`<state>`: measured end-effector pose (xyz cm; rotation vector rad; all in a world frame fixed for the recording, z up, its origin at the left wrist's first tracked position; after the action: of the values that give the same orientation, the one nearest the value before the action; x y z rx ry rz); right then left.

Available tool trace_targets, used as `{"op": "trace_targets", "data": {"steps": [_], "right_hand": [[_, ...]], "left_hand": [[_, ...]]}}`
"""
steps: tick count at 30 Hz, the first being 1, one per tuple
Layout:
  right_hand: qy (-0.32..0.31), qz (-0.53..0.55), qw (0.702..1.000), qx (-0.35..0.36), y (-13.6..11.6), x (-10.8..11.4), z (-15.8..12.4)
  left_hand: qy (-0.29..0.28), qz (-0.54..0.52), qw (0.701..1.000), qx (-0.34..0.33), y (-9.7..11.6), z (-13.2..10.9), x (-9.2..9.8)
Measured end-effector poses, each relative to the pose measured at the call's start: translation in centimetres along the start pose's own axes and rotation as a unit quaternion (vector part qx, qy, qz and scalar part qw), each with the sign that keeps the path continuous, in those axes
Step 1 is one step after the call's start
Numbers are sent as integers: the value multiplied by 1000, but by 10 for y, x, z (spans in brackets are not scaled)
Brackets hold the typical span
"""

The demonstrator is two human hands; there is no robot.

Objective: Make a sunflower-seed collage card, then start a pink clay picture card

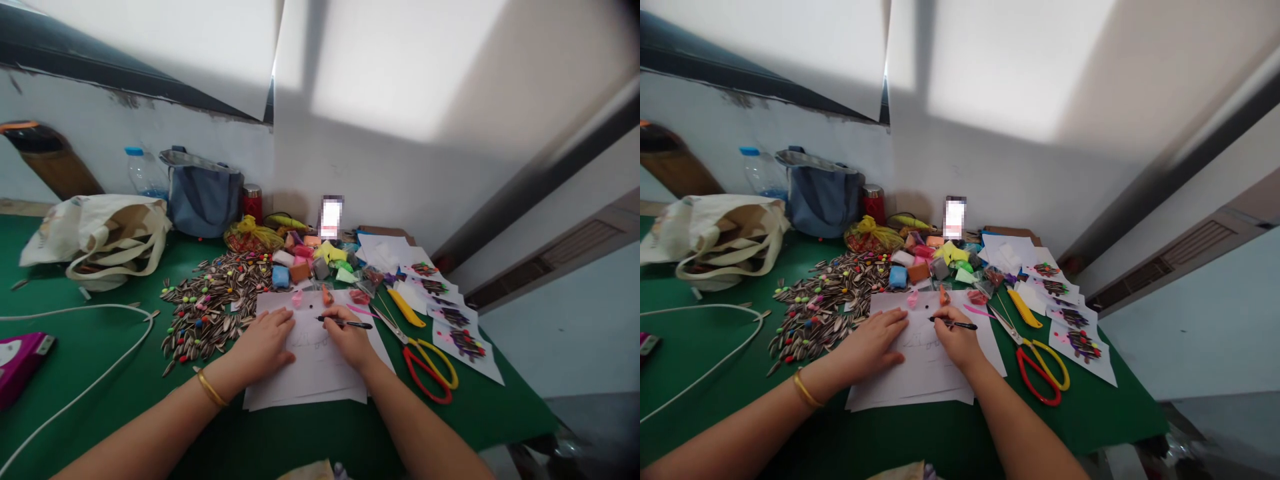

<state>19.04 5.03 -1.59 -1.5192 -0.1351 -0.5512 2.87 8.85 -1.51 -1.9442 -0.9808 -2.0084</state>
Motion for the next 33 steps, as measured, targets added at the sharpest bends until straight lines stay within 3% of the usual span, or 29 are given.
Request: {"op": "trace_targets", "data": {"steps": [8,33], "right_hand": [[-4,-109,992,63,-10,-12,-7],[14,-142,989,44,-9,-8,-4]], "left_hand": [[36,-17,999,-4,-9,-4,2],[26,-1,1000,3,-17,-3,-6]]}}
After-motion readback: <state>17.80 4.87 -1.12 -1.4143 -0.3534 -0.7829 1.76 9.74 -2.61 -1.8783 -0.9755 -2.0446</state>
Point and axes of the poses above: each hand's wrist, its own z-axis towards the middle knuckle, its own x-axis out of the back of the hand, y = z × x, the point moved 10 cm from there along z, towards the middle knuckle, and after that the axes turned 3 degrees about -y, right-handed, at the moved point
